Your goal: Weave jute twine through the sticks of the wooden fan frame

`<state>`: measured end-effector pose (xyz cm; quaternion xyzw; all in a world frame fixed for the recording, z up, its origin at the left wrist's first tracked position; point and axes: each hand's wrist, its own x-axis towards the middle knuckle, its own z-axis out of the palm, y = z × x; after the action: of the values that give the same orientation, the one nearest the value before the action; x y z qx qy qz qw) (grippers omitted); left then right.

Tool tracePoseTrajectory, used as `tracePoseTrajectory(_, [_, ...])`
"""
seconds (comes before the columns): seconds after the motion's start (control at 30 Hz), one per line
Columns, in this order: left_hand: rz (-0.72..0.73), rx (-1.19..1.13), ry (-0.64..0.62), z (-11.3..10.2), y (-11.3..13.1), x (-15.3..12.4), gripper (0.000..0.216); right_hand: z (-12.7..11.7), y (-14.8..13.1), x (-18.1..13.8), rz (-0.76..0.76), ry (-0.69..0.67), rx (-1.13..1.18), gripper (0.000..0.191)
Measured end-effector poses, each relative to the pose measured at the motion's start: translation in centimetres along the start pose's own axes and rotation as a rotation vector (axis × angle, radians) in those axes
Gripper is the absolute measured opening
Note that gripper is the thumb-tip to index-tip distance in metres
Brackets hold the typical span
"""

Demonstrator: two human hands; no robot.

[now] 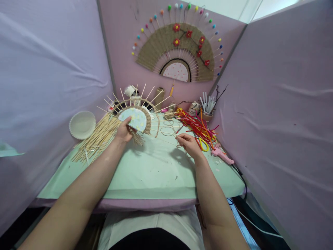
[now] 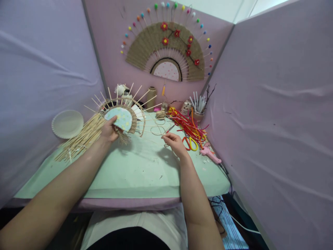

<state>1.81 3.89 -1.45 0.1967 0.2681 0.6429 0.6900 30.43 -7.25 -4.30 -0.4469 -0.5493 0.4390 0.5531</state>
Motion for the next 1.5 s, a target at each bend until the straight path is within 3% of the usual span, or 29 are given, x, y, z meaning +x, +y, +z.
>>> tracePoseTrajectory(0.23, [-0.079, -0.010, -0.015, 1.0, -2.0, -1.6, 0.028, 1.6, -1.1, -1.0, 0.113, -0.273, -0.180, 0.026])
tracePoseTrajectory(0.57, [-0.077, -0.054, -0.039, 1.8, -2.5, -2.9, 0.027, 2.1, -1.7, -1.1, 0.089, -0.269, -0.189, 0.020])
tracePoseTrajectory(0.67, [-0.082, -0.054, -0.060, 1.7, -2.4, -2.8, 0.027, 1.8, -0.9, -0.6, 0.136, -0.174, -0.209, 0.015])
tracePoseTrajectory(0.93, [-0.068, -0.101, -0.087, 1.4, -1.4, -2.4, 0.025, -1.0, 1.8, 1.1, 0.130, 0.289, -0.175, 0.024])
tracePoseTrajectory(1.03, [-0.054, -0.085, -0.099, 1.2, -1.2, -2.3, 0.023, -1.7, 1.8, 1.4, 0.017, 0.497, -0.157, 0.024])
tracePoseTrajectory(1.17, [-0.009, -0.036, -0.111, 1.4, -1.5, -2.8, 0.032, -1.3, 0.9, 1.2, -0.251, 0.761, -0.267, 0.023])
tracePoseTrajectory(1.23, [0.022, -0.009, -0.131, 1.8, -1.8, -3.4, 0.038, -0.5, 0.2, 0.8, -0.373, 0.799, -0.382, 0.021])
tracePoseTrajectory(1.37, [0.078, 0.047, -0.180, 2.7, -2.8, -4.8, 0.046, 1.6, -0.9, 0.3, -0.563, 0.702, -0.627, 0.015])
tracePoseTrajectory(1.5, [0.107, 0.091, -0.200, 3.3, -3.9, -6.0, 0.048, 3.6, -1.7, 0.7, -0.618, 0.656, -0.862, 0.015])
